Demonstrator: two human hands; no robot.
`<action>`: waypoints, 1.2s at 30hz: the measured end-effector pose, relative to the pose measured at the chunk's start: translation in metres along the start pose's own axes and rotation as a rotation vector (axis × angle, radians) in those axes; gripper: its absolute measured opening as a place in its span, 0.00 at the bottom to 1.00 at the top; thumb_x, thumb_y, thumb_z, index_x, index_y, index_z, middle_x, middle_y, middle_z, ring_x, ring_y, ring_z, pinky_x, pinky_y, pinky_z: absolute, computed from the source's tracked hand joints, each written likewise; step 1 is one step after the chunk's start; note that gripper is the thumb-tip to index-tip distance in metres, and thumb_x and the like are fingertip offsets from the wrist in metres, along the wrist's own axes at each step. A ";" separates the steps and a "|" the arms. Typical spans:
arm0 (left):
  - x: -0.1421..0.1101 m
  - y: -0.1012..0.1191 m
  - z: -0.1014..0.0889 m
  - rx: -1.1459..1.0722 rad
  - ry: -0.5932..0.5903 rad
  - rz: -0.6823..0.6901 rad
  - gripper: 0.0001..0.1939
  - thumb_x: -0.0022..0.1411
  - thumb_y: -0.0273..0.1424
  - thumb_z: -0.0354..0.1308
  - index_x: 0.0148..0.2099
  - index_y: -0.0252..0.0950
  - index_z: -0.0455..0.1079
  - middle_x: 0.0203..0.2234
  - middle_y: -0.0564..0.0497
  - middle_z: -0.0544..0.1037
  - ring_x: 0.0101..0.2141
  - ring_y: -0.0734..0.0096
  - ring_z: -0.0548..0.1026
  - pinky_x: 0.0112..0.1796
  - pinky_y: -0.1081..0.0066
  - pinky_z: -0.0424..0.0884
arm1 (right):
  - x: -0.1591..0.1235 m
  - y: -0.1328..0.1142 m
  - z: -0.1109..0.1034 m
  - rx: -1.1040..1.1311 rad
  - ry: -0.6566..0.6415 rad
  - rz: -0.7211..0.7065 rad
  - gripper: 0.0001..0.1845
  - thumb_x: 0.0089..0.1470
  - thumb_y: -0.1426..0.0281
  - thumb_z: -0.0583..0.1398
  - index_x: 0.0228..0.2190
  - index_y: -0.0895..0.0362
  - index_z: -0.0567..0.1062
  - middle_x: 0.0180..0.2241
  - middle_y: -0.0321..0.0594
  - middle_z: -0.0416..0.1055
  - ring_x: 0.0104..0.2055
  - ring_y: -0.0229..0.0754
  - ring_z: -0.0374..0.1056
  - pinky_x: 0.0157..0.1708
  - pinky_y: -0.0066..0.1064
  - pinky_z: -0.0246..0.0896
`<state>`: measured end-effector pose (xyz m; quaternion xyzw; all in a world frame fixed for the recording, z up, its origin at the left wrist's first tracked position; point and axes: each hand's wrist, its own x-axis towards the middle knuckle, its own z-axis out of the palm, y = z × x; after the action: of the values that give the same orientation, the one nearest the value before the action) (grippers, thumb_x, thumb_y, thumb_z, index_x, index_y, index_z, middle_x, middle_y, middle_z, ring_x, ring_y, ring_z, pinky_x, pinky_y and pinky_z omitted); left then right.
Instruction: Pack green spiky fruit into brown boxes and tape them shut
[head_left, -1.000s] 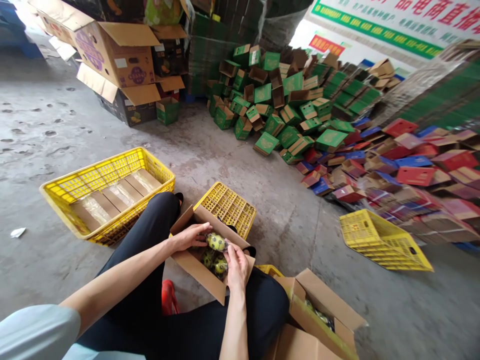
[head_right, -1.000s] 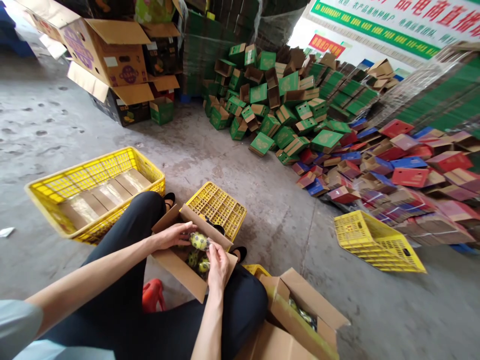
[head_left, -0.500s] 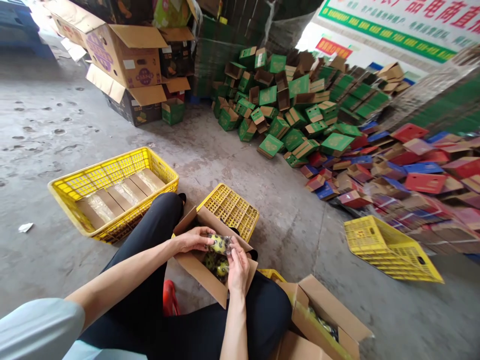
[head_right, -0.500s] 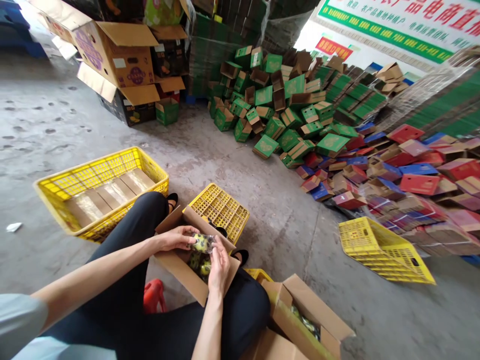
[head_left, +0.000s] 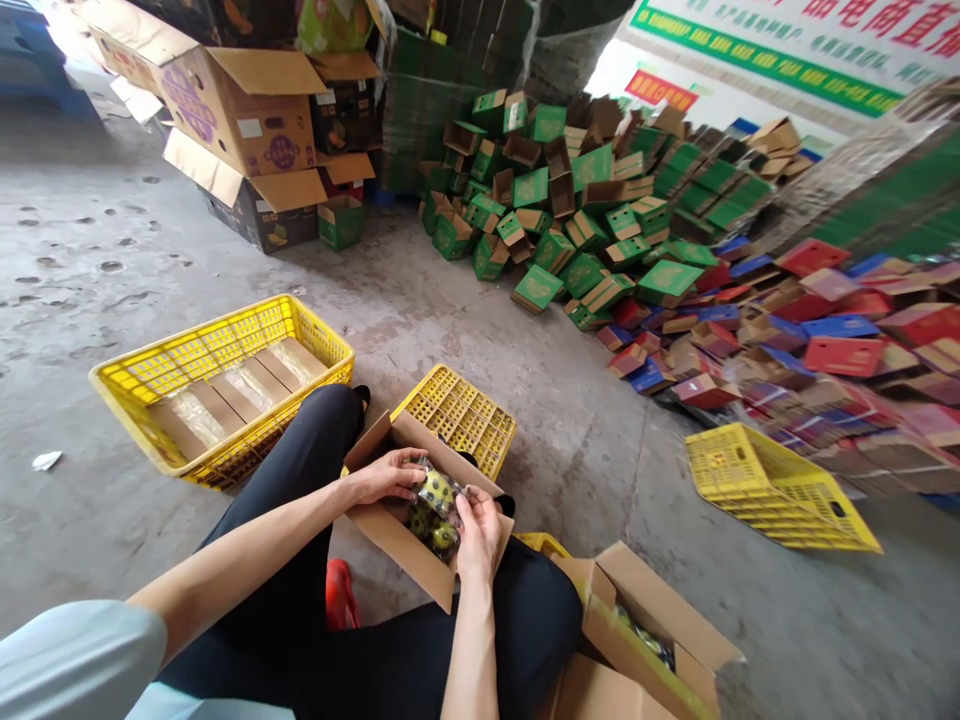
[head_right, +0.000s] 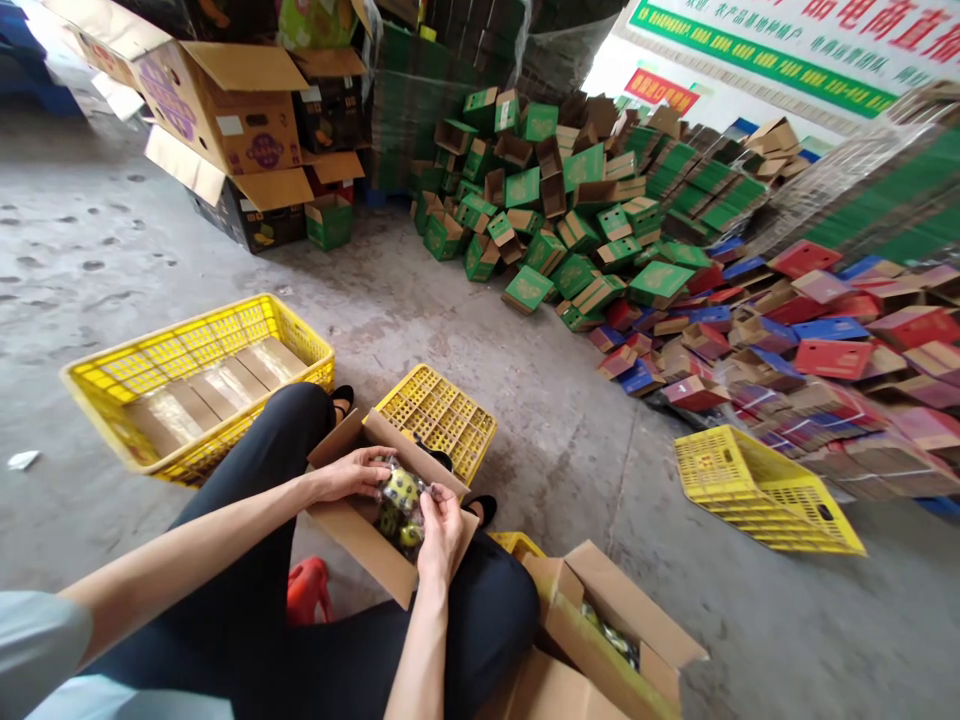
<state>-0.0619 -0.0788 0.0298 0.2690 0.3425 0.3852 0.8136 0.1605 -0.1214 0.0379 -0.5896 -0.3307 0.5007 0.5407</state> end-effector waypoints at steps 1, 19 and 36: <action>0.001 -0.001 -0.001 0.005 0.020 -0.007 0.34 0.48 0.39 0.81 0.55 0.36 0.75 0.42 0.47 0.79 0.39 0.68 0.78 0.41 0.69 0.74 | 0.000 0.000 0.000 0.008 0.004 -0.001 0.24 0.44 0.58 0.74 0.42 0.52 0.80 0.40 0.39 0.82 0.41 0.45 0.78 0.37 0.30 0.74; 0.008 -0.005 -0.006 -0.001 0.085 0.035 0.23 0.45 0.39 0.82 0.38 0.34 0.78 0.40 0.48 0.82 0.39 0.69 0.79 0.46 0.70 0.73 | 0.000 0.008 -0.001 0.043 -0.043 -0.003 0.17 0.44 0.61 0.73 0.29 0.52 0.73 0.52 0.42 0.79 0.53 0.50 0.77 0.49 0.41 0.76; 0.003 0.000 -0.004 -0.014 -0.052 -0.141 0.33 0.52 0.45 0.79 0.55 0.33 0.77 0.47 0.39 0.83 0.43 0.56 0.85 0.47 0.65 0.78 | -0.010 -0.007 0.001 -0.255 -0.164 -0.290 0.06 0.53 0.65 0.67 0.28 0.53 0.76 0.67 0.44 0.67 0.69 0.55 0.63 0.63 0.45 0.64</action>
<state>-0.0637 -0.0759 0.0259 0.2485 0.3366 0.3220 0.8493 0.1578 -0.1286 0.0472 -0.5568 -0.5159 0.4178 0.4992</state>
